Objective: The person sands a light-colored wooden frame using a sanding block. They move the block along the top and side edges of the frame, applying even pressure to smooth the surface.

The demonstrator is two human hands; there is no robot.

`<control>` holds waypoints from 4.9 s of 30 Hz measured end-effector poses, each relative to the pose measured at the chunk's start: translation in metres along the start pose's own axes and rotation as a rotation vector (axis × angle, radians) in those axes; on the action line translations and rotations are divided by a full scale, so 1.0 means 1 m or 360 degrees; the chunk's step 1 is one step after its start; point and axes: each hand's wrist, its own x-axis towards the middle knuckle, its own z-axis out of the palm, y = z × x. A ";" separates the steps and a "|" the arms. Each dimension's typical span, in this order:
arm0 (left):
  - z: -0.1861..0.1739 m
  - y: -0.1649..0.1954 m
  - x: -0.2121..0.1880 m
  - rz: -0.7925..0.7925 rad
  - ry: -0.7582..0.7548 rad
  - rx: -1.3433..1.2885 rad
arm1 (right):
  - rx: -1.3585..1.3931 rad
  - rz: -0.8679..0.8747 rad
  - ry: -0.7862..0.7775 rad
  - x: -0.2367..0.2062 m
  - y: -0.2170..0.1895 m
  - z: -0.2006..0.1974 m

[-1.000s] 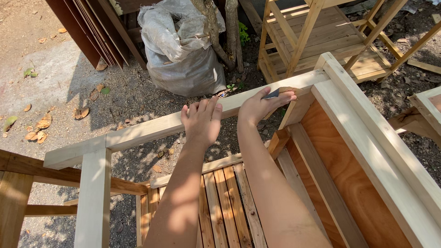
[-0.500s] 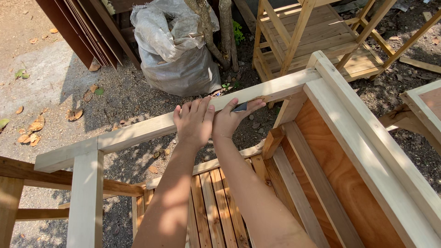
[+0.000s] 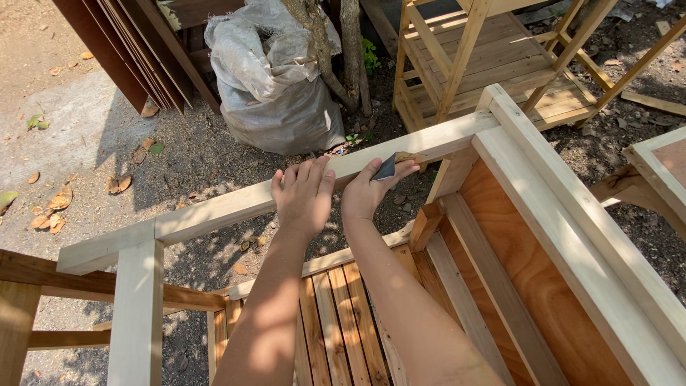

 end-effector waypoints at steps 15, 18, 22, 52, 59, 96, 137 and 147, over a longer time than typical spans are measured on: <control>0.003 -0.005 0.001 0.0033 0.0008 0.0020 | -0.0236 -0.0123 0.0036 0.023 0.042 0.001; 0.006 -0.005 0.004 0.0009 -0.0037 0.0013 | -0.0093 -0.0147 0.0254 0.074 0.027 -0.018; 0.007 -0.004 0.004 -0.0092 -0.0110 0.0050 | -0.0173 0.0055 0.0257 0.034 0.018 0.007; 0.003 -0.004 0.000 0.0057 0.0074 -0.0030 | -0.0337 -0.0291 -0.0039 -0.003 0.010 -0.003; 0.003 0.000 0.004 -0.0057 -0.0066 0.0055 | 0.0159 0.0444 0.0150 0.063 -0.015 -0.022; -0.006 -0.075 -0.016 0.0023 0.0180 -0.0089 | -0.1909 -0.1447 -0.1540 -0.047 -0.042 0.007; -0.066 -0.130 -0.058 -0.0351 -0.0189 0.0683 | -0.2173 -0.1047 -0.0972 0.048 -0.050 -0.054; -0.099 -0.167 -0.100 -0.0535 -0.0094 0.0623 | -0.1726 -0.1449 -0.1008 -0.100 -0.012 0.051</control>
